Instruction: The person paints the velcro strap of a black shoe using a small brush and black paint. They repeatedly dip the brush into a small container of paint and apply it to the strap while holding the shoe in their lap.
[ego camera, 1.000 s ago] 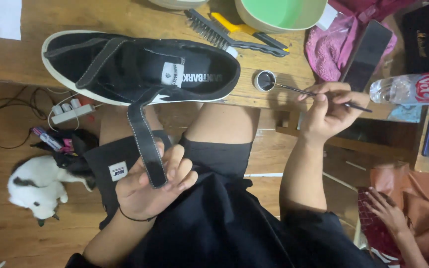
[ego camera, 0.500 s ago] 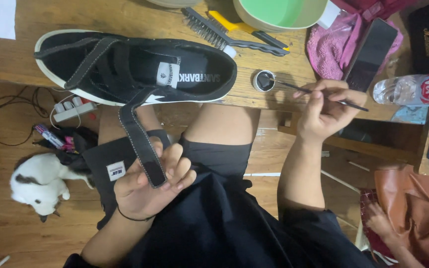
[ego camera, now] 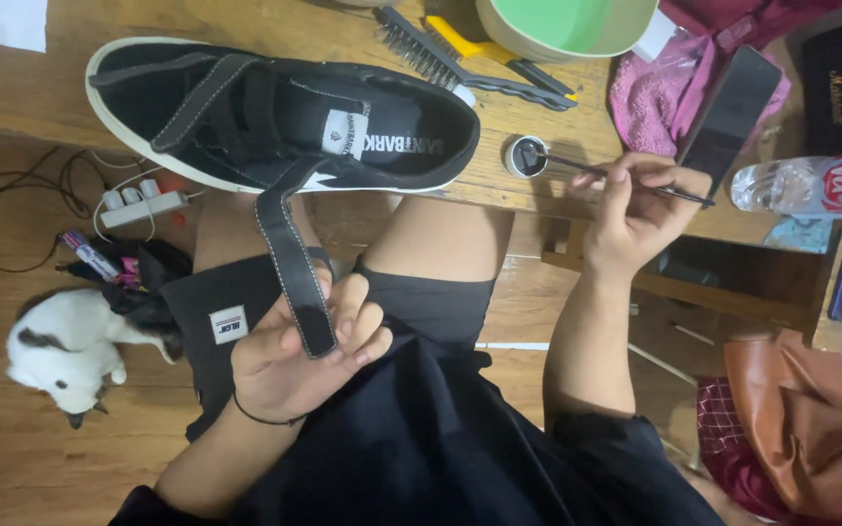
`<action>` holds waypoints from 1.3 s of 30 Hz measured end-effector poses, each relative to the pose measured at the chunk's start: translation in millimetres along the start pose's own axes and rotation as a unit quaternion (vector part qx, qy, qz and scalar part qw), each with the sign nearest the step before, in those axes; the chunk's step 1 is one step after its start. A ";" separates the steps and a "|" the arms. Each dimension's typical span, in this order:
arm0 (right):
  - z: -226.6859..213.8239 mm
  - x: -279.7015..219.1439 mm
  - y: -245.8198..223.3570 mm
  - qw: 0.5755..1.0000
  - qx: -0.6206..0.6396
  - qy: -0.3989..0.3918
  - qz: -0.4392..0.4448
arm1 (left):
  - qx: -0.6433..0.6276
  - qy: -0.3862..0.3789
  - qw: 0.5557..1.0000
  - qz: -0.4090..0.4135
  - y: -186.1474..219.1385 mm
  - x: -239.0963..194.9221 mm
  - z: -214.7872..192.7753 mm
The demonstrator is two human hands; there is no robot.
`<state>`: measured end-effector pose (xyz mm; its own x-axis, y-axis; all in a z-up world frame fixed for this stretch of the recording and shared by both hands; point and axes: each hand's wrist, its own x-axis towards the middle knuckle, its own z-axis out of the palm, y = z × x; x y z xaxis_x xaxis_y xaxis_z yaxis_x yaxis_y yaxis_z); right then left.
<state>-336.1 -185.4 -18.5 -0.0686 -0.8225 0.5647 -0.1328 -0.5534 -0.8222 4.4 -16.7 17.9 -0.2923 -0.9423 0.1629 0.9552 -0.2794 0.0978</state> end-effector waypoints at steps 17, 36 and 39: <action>-47.8 -0.9 39.7 0.964 0.117 0.198 0.132 | 0.003 0.006 0.999 0.044 -5.5 -0.8 10.9; 141.3 114.5 -152.1 0.893 0.142 -0.419 0.082 | 0.007 -0.012 0.998 0.056 -10.7 -20.5 -12.6; 159.1 121.9 -161.8 0.868 0.130 -0.478 0.029 | -0.004 -0.015 0.998 0.058 -9.4 -20.8 -12.1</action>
<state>-165.7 -217.0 172.1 0.8014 -0.5137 0.3064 0.0792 -0.4167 -0.9056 2.1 3.3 1.7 -0.1801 -0.9628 0.2012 0.9831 -0.1695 0.0689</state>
